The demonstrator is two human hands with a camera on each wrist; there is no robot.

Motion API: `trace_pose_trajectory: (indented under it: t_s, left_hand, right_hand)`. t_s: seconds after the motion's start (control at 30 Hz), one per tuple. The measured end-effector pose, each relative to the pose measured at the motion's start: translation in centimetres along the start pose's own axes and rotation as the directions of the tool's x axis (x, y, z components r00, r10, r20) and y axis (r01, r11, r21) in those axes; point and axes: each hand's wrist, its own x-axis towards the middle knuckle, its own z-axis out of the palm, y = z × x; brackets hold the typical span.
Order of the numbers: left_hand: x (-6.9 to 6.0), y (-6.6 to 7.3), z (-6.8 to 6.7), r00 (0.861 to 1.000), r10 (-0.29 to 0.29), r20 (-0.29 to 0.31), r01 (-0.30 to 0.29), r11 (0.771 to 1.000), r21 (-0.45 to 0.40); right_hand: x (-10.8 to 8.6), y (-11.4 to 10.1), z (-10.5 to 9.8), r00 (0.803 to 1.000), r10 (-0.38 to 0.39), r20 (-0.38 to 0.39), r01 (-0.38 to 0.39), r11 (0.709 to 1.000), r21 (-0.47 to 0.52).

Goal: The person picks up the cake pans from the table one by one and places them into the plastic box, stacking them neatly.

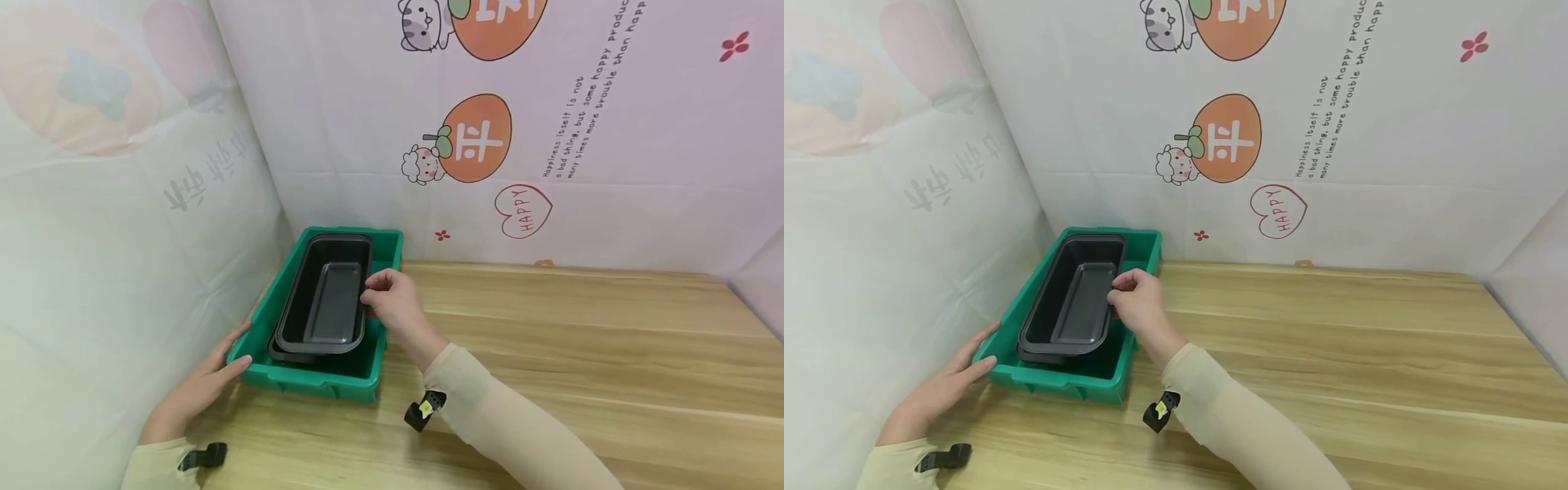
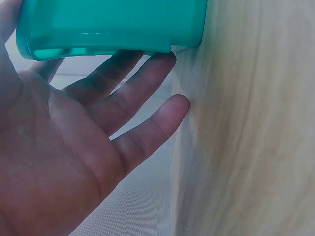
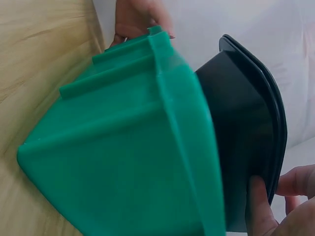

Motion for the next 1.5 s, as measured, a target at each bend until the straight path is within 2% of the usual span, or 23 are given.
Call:
trace_pose_trajectory:
  t_s: [0.5,0.83,1.27,1.5]
  left_hand:
    - [0.0,0.1,0.0,1.0,-0.014,0.012,0.014,1.0,-0.016]
    - [0.4,0.3,0.0,1.0,0.0,0.018,0.001,1.0,-0.019]
    - [-0.3,-0.2,-0.1,1.0,-0.025,0.001,0.025,1.0,0.009]
    - [0.0,-0.1,0.0,1.0,-0.012,0.004,0.012,1.0,-0.008]
  right_hand:
    - [0.8,0.9,2.1,0.999,0.026,0.025,-0.025,0.999,-0.024]
    - [1.2,0.9,2.7,0.998,0.059,-0.017,-0.06,0.995,-0.073]
    - [1.8,1.0,4.0,0.997,0.067,-0.026,-0.069,0.993,-0.091]
    - [2.1,1.1,4.3,0.998,0.066,-0.017,-0.068,0.989,-0.129]
